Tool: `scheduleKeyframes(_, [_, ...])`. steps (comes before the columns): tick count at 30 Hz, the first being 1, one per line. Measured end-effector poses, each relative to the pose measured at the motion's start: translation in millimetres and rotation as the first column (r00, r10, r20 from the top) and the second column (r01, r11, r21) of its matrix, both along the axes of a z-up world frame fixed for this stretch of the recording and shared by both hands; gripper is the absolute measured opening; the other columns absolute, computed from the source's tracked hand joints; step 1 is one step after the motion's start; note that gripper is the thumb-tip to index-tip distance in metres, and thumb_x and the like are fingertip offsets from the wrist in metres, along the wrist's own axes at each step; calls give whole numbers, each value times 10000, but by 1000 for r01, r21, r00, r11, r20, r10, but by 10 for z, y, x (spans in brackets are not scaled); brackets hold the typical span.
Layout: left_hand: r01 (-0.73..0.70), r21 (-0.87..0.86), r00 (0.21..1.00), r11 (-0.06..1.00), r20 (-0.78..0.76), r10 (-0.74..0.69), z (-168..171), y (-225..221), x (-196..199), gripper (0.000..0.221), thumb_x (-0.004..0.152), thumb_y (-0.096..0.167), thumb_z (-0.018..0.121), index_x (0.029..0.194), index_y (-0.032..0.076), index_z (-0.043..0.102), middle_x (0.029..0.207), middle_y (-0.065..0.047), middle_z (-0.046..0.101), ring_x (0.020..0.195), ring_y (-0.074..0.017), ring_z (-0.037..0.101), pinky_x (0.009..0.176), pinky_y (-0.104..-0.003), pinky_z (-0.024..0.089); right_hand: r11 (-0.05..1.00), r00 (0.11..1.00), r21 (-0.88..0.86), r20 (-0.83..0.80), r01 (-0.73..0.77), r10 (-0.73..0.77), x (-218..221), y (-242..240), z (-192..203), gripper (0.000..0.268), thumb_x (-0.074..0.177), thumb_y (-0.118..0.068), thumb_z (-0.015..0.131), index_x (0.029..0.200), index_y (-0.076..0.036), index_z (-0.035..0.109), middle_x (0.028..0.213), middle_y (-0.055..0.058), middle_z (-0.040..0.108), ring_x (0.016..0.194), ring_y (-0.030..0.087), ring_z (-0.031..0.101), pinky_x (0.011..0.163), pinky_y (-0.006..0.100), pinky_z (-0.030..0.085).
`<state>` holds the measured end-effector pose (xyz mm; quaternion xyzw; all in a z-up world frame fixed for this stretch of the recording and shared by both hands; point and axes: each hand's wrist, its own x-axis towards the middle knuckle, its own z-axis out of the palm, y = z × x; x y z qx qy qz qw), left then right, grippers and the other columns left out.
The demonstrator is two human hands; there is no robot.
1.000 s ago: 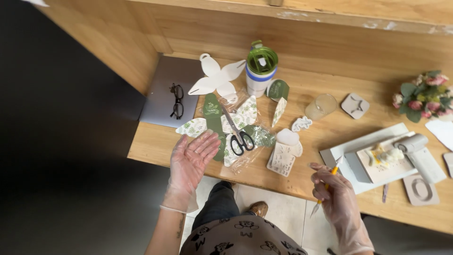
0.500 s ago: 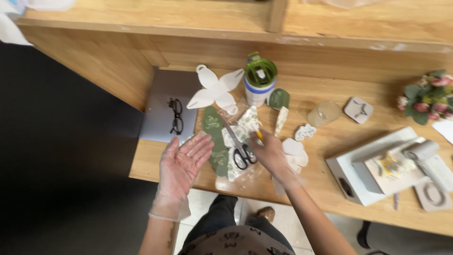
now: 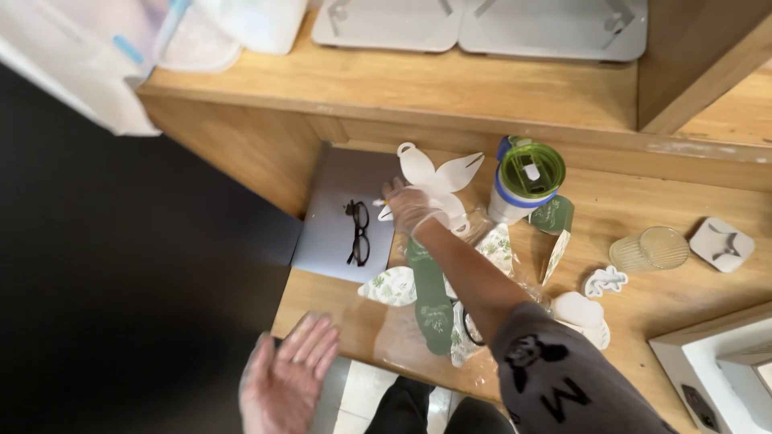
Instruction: Decorate a star-shaped candle using a modeling tool and prepare its paper packaging.
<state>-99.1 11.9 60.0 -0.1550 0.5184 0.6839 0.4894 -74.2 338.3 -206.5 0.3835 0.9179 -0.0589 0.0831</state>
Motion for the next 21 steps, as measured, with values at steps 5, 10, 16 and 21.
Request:
scheduleKeyframes(5, [115,383,993,917,-50,-103,-773,-331,-343,704,1055,417,292,1418,-175,407,1373,-385,498,1288,-471,478,1116,-575,352,990,991,50,-9,-134,135,-112,17,-17,401,784,15,775,1155,-53,636,1026,169,638,698,198,641,608,326,589])
scheduleKeyframes(10, [232,758,941,609,-17,-337,-1016,-368,-434,640,1102,360,443,1410,-201,438,1411,-402,516,1342,-476,484,1128,-574,329,963,956,206,-196,-176,217,-186,-94,-9,139,753,117,682,858,29,707,858,193,671,600,201,617,509,354,568])
scheduleKeyframes(16, [216,786,915,579,44,-401,-973,-258,-423,626,1113,327,395,1410,-223,428,1419,-420,501,1364,-489,450,1150,-583,270,965,815,259,-552,-33,176,596,-985,1502,458,811,158,576,1216,-34,672,1249,225,676,492,144,688,362,186,617])
scheduleKeyframes(21, [270,737,912,619,10,-410,-893,-117,-411,629,1117,336,431,1411,-220,449,1416,-384,539,1357,-464,479,1143,-550,300,992,326,38,-945,118,-2,2054,-2186,2198,350,945,-183,659,1260,-30,645,1245,121,621,1063,217,677,875,324,616])
